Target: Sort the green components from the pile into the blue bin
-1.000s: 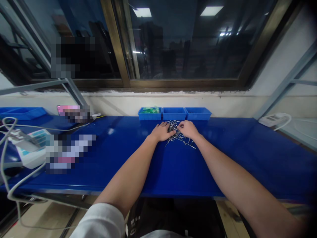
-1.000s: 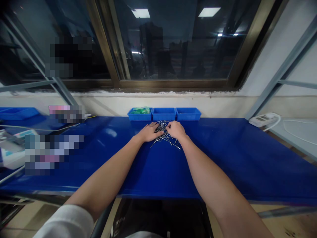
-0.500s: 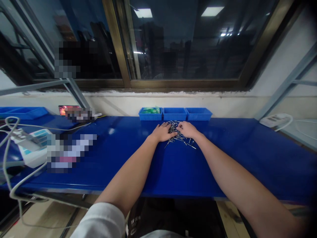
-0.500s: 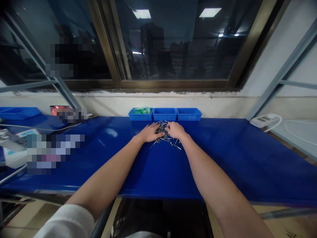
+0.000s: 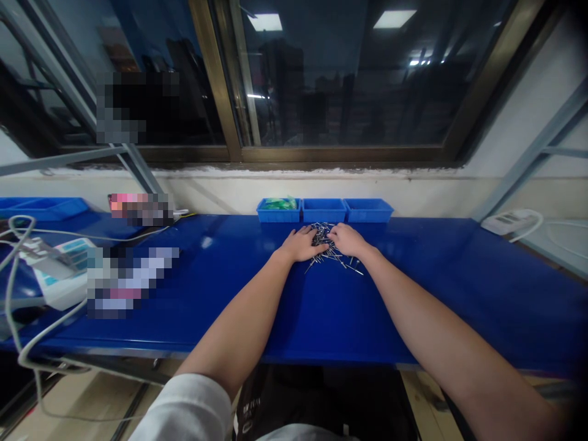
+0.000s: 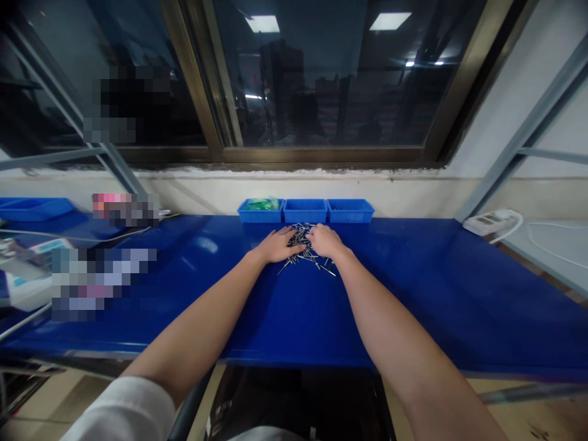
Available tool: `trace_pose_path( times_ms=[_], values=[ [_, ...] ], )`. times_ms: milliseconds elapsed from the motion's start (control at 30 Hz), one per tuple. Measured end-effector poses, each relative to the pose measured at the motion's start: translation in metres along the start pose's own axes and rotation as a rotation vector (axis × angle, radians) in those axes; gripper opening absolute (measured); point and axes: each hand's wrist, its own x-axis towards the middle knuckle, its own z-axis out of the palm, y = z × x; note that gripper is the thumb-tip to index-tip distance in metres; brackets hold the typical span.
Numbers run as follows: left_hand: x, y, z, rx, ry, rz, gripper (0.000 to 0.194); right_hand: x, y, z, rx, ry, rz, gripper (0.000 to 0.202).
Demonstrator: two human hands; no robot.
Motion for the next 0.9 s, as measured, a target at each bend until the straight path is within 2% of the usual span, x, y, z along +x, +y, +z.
trace_pose_path(
  times_ms=[167,267,333,433,567,733,900],
  values=[
    [0.0,0.0,0.0,-0.011,0.013,-0.004,0.077,0.0,0.0,0.003,0.007,0.059,-0.015,0.03],
    [0.002,-0.002,0.001,-0.025,0.069,-0.007,0.078,0.002,0.0,0.004,0.043,0.131,-0.028,0.028],
    [0.004,-0.003,0.002,-0.033,0.162,0.029,0.07,0.003,-0.001,0.004,0.071,0.173,-0.047,0.027],
    [0.007,-0.002,0.001,-0.048,0.296,0.139,0.046,0.003,-0.004,0.0,0.119,0.211,-0.101,0.025],
    [0.008,0.001,-0.002,-0.064,0.364,0.252,0.025,0.002,-0.013,-0.005,0.217,0.22,-0.16,0.023],
    [0.009,0.005,-0.003,-0.075,0.375,0.32,0.02,0.0,-0.02,-0.007,0.378,0.227,-0.138,0.025],
    [0.007,0.008,-0.005,-0.141,0.432,0.267,0.019,0.0,-0.018,-0.009,0.635,0.281,-0.111,0.026]
  ],
)
